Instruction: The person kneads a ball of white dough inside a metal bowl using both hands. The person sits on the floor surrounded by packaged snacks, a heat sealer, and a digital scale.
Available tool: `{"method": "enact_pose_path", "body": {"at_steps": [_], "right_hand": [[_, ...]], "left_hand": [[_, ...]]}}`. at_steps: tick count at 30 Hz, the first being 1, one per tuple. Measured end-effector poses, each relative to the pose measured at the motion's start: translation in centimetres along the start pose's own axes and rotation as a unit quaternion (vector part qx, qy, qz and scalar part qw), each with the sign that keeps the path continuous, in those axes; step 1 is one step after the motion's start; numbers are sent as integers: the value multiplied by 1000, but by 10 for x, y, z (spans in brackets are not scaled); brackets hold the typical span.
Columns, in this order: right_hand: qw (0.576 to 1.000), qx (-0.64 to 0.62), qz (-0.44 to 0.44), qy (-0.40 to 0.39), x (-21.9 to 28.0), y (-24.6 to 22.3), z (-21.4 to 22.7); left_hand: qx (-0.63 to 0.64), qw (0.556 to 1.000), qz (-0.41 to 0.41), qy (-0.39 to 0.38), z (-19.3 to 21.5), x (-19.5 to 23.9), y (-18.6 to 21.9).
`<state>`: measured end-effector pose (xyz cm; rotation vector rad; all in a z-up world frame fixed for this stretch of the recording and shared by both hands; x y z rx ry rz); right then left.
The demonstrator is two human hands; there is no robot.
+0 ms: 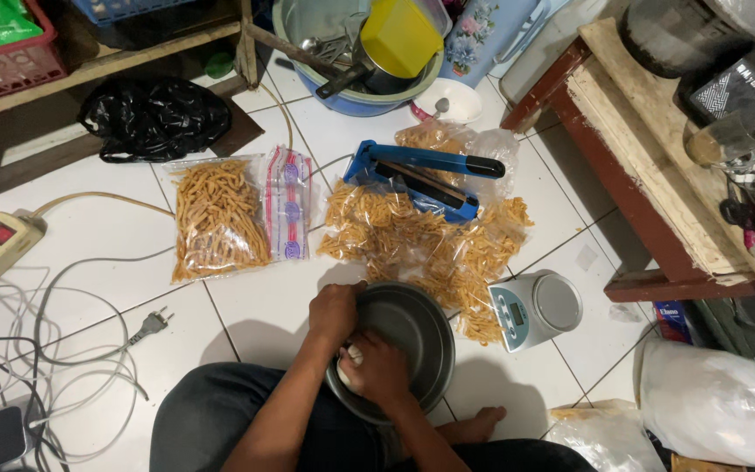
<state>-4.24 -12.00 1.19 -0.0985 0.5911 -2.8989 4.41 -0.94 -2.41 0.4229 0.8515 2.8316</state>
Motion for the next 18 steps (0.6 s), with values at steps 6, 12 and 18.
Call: {"method": "enact_pose_path", "body": {"at_steps": [6,12,18], "right_hand": [[993,86,-50,68,4,12,-45],[984,50,-170,-15,-21,31,-59],[968,47,-247,-16,-31,43,-65]], "left_hand": [[-18,999,-18,21,-2,-2,3],[-29,999,-18,17,-7,-5,3],[-46,998,-31,20,-9,-6,4]]}}
Point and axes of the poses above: each hand's wrist, its own x-axis away from the middle knuckle, its own z-axis out of the back of the hand, y = z × x, the point moved 5 cm from there along -x, towards the middle knuckle, and after that the axes turned 9 degrees about -z, right-handed, at the moved point
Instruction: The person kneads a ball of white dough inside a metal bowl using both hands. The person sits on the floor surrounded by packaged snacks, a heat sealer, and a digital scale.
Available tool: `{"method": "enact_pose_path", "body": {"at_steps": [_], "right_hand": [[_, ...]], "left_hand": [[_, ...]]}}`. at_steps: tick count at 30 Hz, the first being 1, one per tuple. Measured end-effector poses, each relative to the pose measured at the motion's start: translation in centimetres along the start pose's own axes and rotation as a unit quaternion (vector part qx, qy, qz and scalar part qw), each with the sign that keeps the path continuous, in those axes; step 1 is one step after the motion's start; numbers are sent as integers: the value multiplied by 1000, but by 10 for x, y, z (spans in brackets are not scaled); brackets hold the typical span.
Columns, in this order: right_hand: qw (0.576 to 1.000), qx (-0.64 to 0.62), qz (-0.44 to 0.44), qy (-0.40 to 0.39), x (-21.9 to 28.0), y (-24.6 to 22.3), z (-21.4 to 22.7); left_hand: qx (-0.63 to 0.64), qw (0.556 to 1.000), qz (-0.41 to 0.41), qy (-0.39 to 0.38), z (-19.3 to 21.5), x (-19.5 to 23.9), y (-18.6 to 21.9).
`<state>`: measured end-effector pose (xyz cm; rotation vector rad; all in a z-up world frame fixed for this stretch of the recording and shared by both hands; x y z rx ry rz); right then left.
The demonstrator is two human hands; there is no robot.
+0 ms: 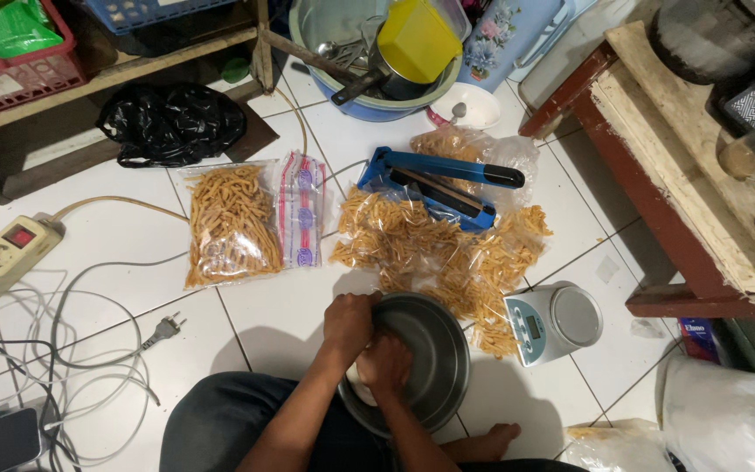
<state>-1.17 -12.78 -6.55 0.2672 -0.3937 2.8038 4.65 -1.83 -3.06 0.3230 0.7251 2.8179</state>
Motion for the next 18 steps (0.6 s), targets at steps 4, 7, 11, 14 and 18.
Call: {"method": "enact_pose_path", "body": {"at_steps": [4,7,11,14,18], "right_hand": [[997,41,-43,-55,-3,-8,9],[998,40,-42,-15,-7,-6,4],[997,-17,-60,35,-13,2,-2],[995,-48,-78,43,-16,5,-8],[985,-72,-149,48,-18,5,3]], "left_hand": [[16,1000,12,14,-7,-2,-4],[11,1000,13,3,-3,0,-1],[11,1000,-1,10,3,1,3],[24,1000,4,0,5,1,3],[42,999,5,6,2,-1,3]]}}
Point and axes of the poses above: each hand's wrist, its own x-axis away from the middle knuckle, its own z-axis out of the back of the hand, y = z × x, the point moved 5 cm from there along -x, towards the middle knuckle, and after that the axes turned 9 degrees about -z, right-handed, at the moved point
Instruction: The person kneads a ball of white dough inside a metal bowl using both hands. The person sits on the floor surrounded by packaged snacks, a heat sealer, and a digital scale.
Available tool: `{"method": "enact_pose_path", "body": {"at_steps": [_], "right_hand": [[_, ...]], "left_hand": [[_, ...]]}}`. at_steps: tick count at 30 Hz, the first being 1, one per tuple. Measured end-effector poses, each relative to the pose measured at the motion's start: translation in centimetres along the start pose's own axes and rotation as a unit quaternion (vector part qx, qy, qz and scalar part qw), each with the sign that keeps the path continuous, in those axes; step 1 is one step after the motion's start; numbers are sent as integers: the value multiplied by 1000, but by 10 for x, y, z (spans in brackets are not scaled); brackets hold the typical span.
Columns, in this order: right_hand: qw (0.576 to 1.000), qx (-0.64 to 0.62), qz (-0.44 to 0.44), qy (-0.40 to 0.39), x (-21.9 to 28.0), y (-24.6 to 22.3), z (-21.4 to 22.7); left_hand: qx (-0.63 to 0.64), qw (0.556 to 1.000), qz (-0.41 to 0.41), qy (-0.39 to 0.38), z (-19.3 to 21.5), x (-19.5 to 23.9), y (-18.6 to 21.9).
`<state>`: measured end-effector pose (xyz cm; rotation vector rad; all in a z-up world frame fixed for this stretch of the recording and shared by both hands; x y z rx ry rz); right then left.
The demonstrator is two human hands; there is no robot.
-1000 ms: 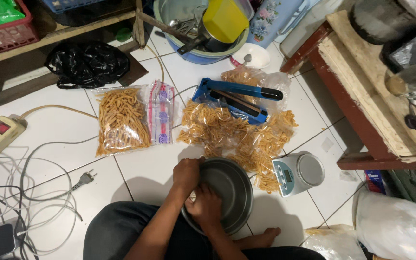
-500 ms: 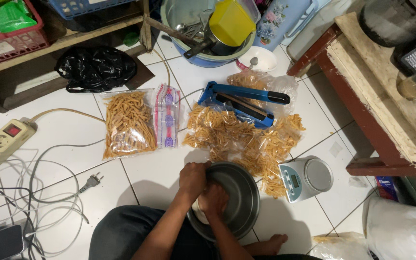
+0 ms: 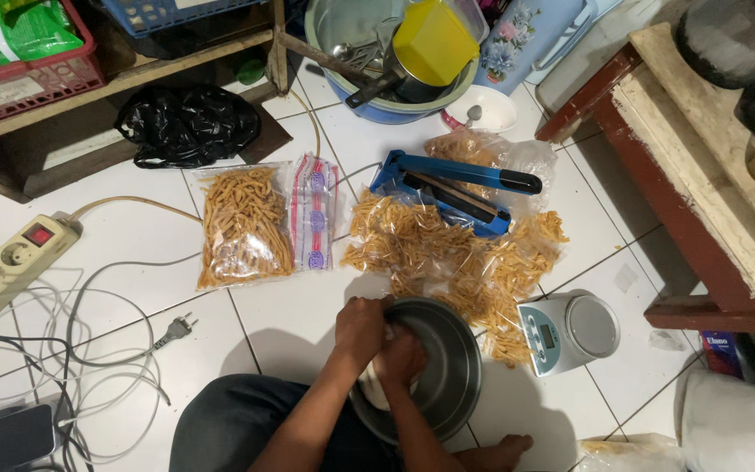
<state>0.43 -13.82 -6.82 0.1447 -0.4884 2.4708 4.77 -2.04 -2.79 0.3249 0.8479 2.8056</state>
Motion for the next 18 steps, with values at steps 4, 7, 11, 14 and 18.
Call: {"method": "enact_pose_path", "body": {"at_steps": [4,7,11,14,18], "right_hand": [[993,-94,-66,-3,6,-11,32],[978,-171,-120,18,10,-11,52],[933,-335,-122,-54,-4,18,29],[931,-346,-1,-119,-8,26,32],[956,-108,90,-258,14,9,97]], "left_hand": [[9,1000,4,9,52,10,26],[34,999,7,18,62,18,28],[48,999,18,17,53,17,22],[33,999,19,9,30,13,7],[23,999,36,-33,17,9,-2]]}}
Point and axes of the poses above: each hand's wrist, its own x-axis away from the middle knuckle, its own z-axis out of the back of the hand, y = z × x, the point moved 5 cm from there along -x, towards the middle knuckle, and after that the axes turned 9 degrees about -z, right-handed, at the moved point
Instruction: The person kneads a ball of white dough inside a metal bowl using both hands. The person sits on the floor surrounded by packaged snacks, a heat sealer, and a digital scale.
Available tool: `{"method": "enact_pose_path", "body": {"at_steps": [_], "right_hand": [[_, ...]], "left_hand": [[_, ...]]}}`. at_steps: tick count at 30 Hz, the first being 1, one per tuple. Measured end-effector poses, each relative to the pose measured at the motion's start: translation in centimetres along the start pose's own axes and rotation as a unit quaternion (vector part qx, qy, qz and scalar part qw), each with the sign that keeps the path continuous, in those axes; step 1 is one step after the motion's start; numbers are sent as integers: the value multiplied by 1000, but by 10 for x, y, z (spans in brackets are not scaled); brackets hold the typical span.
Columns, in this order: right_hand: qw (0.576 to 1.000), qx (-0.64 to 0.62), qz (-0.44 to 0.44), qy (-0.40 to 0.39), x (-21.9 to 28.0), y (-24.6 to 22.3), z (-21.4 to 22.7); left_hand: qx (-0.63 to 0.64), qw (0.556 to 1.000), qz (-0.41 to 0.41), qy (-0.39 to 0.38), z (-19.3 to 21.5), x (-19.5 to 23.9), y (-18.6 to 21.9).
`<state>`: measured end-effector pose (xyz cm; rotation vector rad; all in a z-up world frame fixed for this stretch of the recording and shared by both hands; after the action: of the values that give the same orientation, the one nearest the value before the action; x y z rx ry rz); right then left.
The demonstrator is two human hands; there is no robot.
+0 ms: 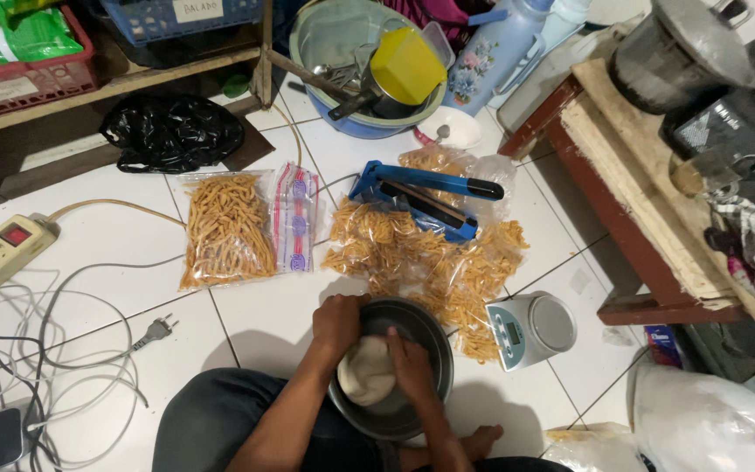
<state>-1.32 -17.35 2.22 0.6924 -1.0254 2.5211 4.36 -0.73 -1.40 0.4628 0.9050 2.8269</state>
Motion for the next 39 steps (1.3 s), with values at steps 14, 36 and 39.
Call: {"method": "enact_pose_path", "body": {"at_steps": [14,36,39], "right_hand": [[916,235,293,144,25,-5,-72],[963,242,-59,105,-45,-7,-73],[975,166,-59,137,-22,-33,-53]], "left_hand": [[-21,999,-21,29,-8,-3,2],[-33,998,-42,25,57,20,49],[-22,997,-64,36,45,15,41]]}}
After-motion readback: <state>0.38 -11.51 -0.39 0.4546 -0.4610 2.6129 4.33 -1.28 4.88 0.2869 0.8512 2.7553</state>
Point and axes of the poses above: each hand's wrist, its own x-axis away from the middle knuckle, its own z-axis out of the back of the hand, y = z × x, the point moved 5 cm from there along -x, towards the middle knuckle, and after that the axes turned 9 degrees about -z, right-handed, at the moved point
